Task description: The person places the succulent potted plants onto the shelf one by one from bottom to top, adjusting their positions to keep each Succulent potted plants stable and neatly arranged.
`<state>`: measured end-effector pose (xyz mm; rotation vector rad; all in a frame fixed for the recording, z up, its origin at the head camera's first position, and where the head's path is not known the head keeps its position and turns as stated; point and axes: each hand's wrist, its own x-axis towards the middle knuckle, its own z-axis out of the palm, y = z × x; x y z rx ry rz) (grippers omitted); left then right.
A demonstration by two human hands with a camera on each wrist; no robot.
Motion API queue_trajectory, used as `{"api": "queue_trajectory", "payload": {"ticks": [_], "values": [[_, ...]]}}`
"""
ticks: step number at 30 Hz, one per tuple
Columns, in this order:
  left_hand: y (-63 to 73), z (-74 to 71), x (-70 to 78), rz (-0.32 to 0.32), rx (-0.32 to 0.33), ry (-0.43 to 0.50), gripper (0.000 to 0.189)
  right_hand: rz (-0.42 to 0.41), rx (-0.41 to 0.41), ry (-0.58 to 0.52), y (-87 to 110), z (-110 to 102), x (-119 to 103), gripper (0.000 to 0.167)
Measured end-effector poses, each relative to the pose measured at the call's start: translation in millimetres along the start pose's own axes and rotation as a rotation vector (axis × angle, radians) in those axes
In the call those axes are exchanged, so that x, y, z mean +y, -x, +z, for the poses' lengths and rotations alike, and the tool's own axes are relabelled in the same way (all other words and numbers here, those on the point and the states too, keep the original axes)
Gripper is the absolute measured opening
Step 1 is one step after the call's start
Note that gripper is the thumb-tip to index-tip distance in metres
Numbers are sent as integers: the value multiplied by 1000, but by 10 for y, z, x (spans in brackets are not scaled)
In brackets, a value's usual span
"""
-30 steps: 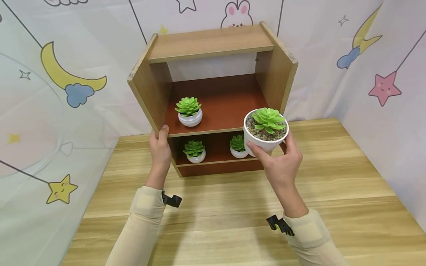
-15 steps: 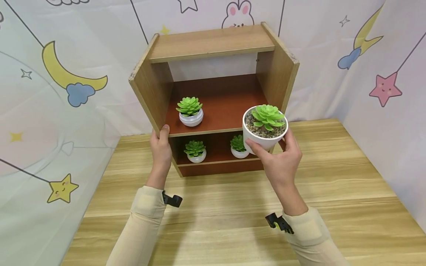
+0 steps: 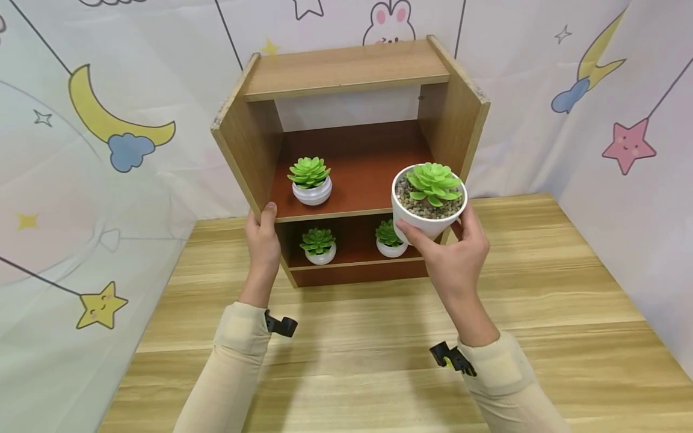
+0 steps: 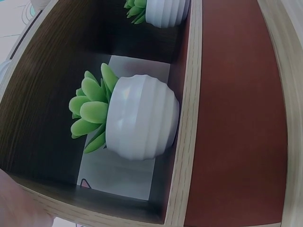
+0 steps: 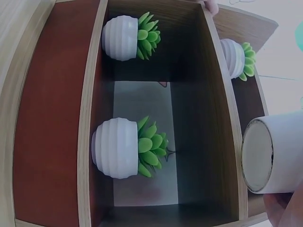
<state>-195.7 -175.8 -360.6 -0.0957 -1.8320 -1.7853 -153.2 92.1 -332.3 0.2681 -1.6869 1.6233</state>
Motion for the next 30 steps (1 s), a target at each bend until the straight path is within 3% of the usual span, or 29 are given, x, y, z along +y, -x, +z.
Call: {"api": "queue_trajectory", "payload": {"ticks": [7,16,22,30], "values": [[-6,-10,4,20,9,7,38,-26,-28,30,-23,-8,-27,70],[-2,-5,-4,9,-7,7,39,27,3,-5,-40,23,-41,67],[-2,-8,6,7,-3,4,37,-20,-14,1,-65,40,-55,66],[-6,-12,8,8,-2,9,36,-10,-18,-24,-82,98,-96,69]]}}
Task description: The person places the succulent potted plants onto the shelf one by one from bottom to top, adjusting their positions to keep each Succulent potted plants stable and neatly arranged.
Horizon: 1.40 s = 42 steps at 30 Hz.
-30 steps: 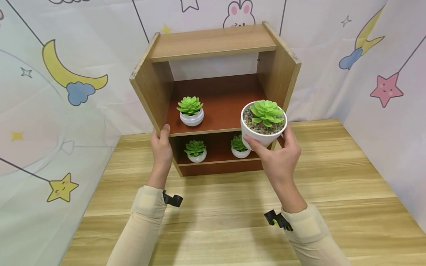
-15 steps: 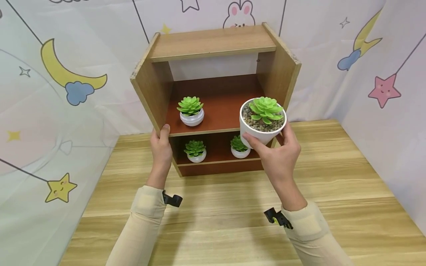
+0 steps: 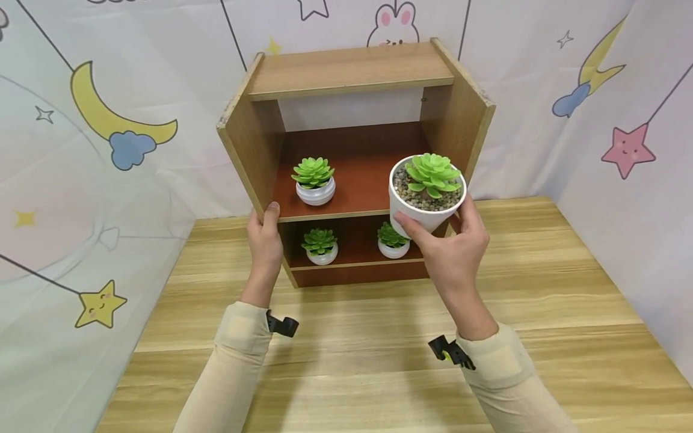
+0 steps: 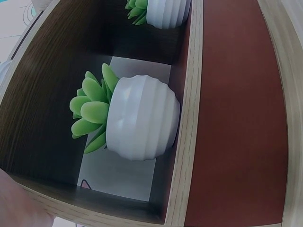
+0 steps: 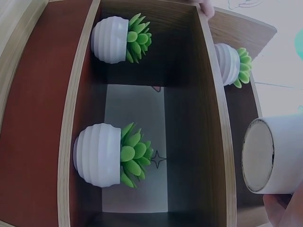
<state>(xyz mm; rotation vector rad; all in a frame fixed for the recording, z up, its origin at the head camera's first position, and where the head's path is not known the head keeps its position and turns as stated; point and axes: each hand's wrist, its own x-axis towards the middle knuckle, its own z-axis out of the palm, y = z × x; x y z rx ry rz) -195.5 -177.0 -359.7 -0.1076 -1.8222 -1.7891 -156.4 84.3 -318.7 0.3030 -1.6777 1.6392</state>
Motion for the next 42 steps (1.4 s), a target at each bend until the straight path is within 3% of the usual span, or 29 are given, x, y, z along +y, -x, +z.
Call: {"api": "queue_trajectory", "payload": {"ticks": [35,42], "values": [[15,-9,1,-17,-2,-14,35,42,-14,-39,-81,188,59,66],[15,-7,-7,-8,-10,-10,37,11,-20,-12,-147,237,54,71]]}}
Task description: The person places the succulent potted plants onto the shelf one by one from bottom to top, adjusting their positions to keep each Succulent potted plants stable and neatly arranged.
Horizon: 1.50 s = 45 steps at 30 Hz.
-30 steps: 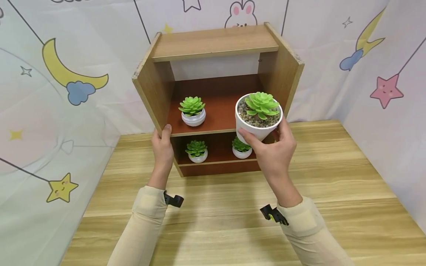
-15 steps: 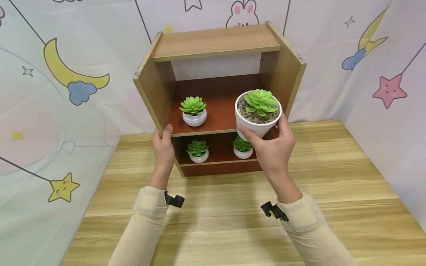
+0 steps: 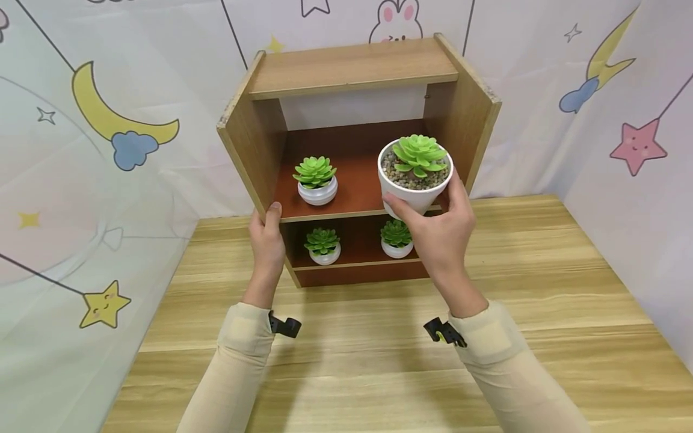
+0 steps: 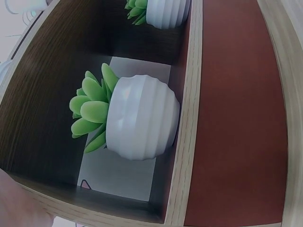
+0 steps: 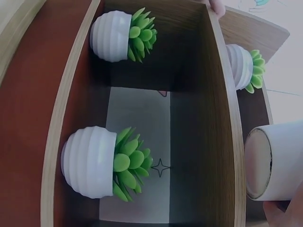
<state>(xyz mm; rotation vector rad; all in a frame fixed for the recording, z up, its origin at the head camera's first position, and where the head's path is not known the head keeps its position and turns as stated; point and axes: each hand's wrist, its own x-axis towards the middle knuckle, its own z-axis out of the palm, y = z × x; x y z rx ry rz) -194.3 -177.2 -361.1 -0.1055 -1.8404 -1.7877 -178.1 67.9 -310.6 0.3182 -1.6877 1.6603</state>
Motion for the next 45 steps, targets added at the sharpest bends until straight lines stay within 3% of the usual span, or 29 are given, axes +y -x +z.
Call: {"api": "queue_trajectory", "payload": {"ticks": [9,32,45], "values": [[-3,11,4,2,-1,5,38,-24,11,-17,-60,61,9,70],[-10,41,14,30,27,-4,36,31,-20,-50,-153,113,76,71],[-13,19,-1,13,23,-2,35,47,-16,-54,-212,146,116,72]]}}
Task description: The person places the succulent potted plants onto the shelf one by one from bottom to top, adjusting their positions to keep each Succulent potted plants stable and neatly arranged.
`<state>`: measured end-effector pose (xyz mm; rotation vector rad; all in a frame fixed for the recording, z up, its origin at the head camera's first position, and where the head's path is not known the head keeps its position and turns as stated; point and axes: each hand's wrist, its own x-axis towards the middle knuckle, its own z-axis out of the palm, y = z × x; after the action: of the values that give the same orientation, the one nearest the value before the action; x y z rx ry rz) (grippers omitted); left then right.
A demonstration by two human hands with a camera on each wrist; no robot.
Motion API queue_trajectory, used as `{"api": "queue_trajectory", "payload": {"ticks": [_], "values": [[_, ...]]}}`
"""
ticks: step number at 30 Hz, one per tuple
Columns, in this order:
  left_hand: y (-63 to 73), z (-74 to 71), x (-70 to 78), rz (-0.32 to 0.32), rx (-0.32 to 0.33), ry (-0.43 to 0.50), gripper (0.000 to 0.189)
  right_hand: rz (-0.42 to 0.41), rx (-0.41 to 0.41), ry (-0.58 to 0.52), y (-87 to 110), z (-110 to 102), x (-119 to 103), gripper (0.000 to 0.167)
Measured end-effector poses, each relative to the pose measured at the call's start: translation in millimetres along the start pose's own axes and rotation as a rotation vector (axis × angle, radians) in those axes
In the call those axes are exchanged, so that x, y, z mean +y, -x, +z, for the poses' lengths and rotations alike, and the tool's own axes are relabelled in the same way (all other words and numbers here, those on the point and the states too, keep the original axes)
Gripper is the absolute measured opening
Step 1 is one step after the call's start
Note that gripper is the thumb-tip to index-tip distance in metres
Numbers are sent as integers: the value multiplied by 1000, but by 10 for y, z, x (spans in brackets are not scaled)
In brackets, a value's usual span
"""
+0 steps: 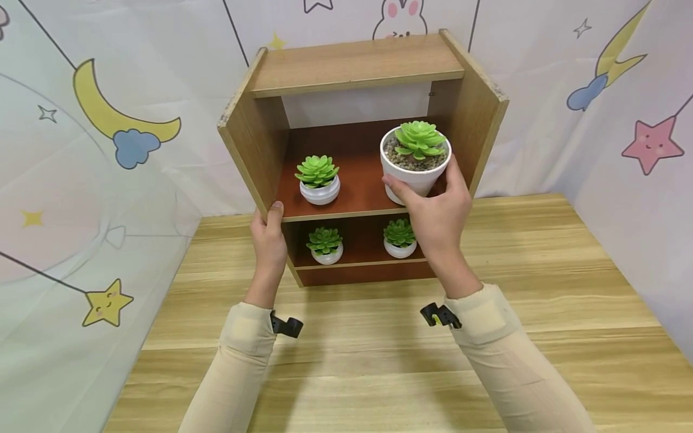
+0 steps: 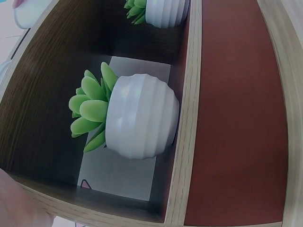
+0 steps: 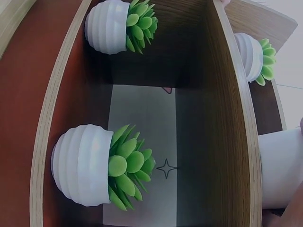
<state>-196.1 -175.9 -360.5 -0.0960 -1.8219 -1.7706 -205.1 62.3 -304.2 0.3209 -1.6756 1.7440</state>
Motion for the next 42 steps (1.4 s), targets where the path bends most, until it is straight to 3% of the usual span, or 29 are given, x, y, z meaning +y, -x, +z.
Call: {"api": "queue_trajectory", "payload": {"ticks": [42], "values": [[-1,-2,-18,3,-8,7,38,39,-30,51,-89,42,-15,69]]}}
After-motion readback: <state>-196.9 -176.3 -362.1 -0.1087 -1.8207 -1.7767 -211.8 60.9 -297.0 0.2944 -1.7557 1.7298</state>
